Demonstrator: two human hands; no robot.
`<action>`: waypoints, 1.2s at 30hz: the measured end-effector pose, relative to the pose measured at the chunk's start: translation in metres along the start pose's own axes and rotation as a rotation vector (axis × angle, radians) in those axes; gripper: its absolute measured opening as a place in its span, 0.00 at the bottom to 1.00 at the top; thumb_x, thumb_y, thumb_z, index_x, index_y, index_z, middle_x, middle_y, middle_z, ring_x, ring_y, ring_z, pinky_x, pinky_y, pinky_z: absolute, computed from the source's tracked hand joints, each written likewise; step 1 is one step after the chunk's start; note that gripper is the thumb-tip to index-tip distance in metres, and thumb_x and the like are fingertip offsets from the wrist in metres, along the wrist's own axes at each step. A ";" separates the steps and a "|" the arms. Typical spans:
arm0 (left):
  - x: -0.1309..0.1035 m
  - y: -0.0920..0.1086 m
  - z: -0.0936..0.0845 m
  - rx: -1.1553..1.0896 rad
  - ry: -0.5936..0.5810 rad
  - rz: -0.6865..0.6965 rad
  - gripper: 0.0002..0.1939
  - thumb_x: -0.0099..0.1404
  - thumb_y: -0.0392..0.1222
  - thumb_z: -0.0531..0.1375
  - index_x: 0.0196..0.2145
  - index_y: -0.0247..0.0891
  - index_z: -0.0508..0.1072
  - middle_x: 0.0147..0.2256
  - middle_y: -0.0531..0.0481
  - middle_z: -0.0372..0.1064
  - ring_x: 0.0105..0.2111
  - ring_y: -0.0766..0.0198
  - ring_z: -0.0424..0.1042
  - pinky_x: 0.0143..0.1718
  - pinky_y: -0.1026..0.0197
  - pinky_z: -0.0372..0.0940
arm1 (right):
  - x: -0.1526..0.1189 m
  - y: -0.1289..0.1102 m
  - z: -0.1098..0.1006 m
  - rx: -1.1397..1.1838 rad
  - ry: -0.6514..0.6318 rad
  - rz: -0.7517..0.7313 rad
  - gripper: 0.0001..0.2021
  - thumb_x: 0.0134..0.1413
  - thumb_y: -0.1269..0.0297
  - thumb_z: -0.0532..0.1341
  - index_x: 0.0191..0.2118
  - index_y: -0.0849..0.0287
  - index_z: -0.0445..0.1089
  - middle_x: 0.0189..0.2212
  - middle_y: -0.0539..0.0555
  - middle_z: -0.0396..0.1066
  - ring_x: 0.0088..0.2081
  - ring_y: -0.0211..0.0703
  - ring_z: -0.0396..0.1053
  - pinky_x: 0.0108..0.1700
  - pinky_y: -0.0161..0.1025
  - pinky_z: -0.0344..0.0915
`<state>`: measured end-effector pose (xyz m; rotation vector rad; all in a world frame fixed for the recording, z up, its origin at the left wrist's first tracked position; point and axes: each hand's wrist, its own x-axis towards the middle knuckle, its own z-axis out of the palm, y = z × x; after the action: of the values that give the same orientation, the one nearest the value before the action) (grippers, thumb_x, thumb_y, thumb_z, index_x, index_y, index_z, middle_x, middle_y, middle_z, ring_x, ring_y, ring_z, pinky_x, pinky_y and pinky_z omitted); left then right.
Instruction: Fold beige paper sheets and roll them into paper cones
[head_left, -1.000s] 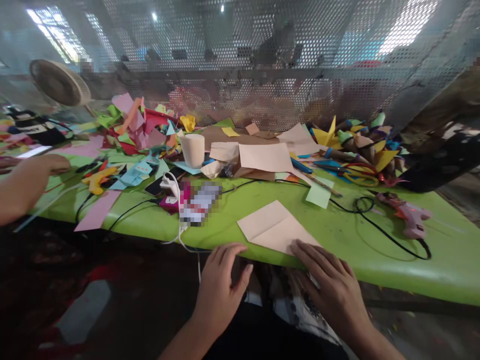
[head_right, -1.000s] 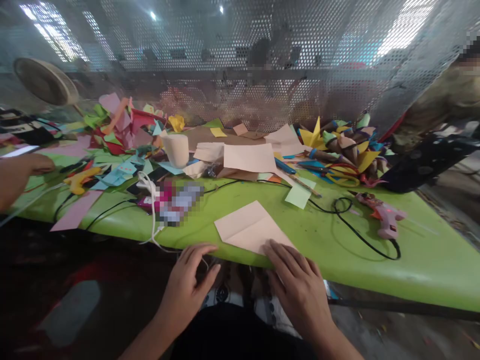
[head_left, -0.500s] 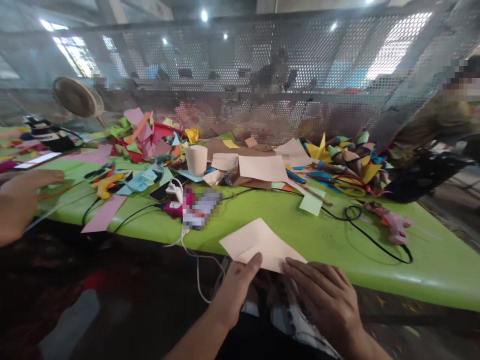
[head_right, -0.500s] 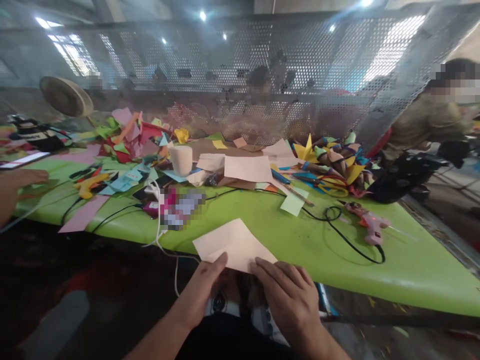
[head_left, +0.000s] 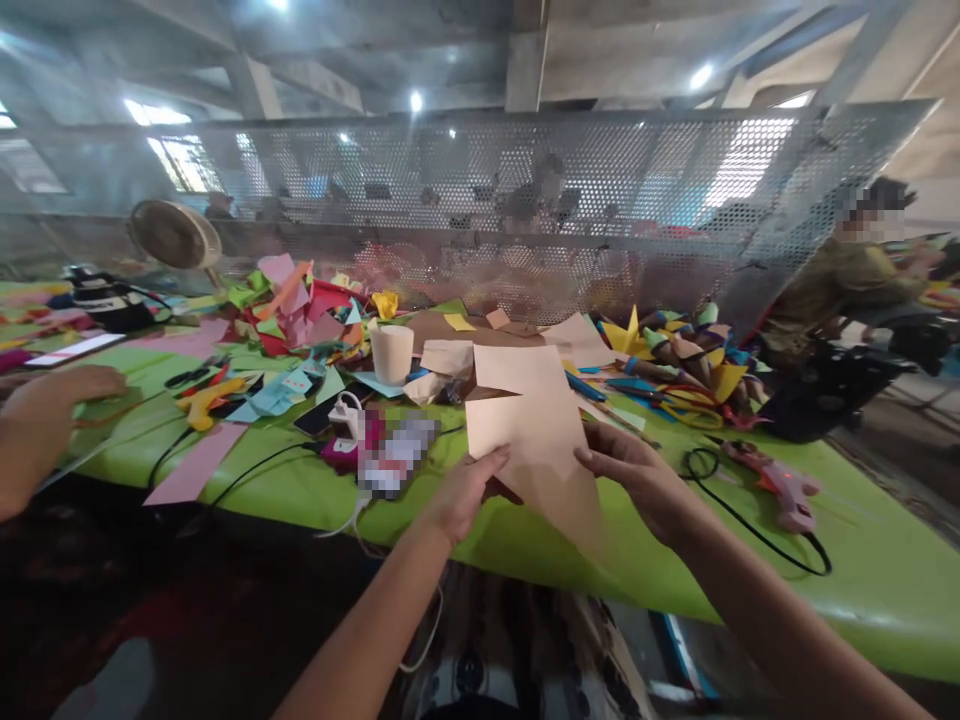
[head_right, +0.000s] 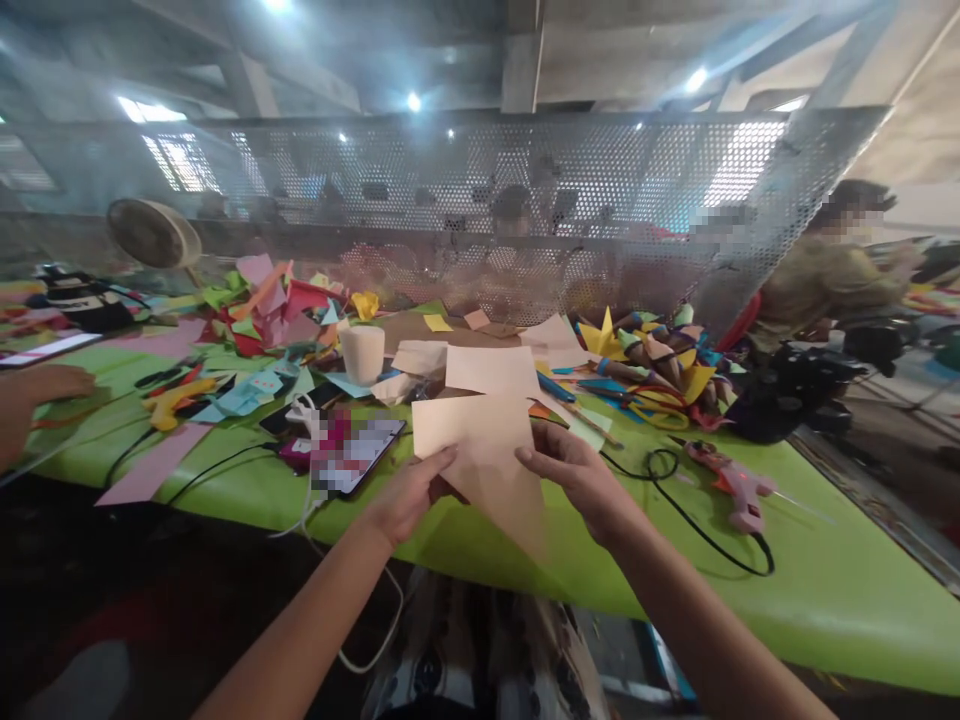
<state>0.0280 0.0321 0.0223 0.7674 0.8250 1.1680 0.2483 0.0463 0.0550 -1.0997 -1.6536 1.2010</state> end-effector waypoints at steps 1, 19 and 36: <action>0.006 -0.001 -0.002 0.013 -0.010 -0.006 0.23 0.51 0.51 0.71 0.38 0.31 0.79 0.35 0.43 0.76 0.31 0.60 0.72 0.26 0.61 0.69 | 0.008 0.003 0.000 0.058 -0.006 0.057 0.19 0.53 0.51 0.65 0.46 0.60 0.74 0.40 0.57 0.78 0.38 0.48 0.75 0.39 0.42 0.70; 0.059 -0.002 -0.035 0.234 0.078 0.178 0.09 0.54 0.42 0.68 0.32 0.35 0.78 0.25 0.53 0.71 0.24 0.70 0.65 0.25 0.67 0.59 | 0.057 0.045 -0.010 0.600 0.094 0.358 0.12 0.36 0.68 0.74 0.32 0.55 0.78 0.29 0.49 0.79 0.28 0.39 0.74 0.33 0.35 0.70; 0.049 0.024 -0.023 0.602 -0.114 0.119 0.16 0.68 0.52 0.55 0.44 0.39 0.72 0.36 0.46 0.77 0.36 0.58 0.74 0.38 0.60 0.64 | 0.046 0.033 -0.029 -0.074 0.030 -0.032 0.05 0.50 0.68 0.62 0.29 0.55 0.76 0.30 0.49 0.75 0.33 0.42 0.70 0.37 0.37 0.62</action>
<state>0.0060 0.0871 0.0243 1.3789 1.0606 0.9700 0.2681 0.1032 0.0352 -1.1273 -1.6984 1.1048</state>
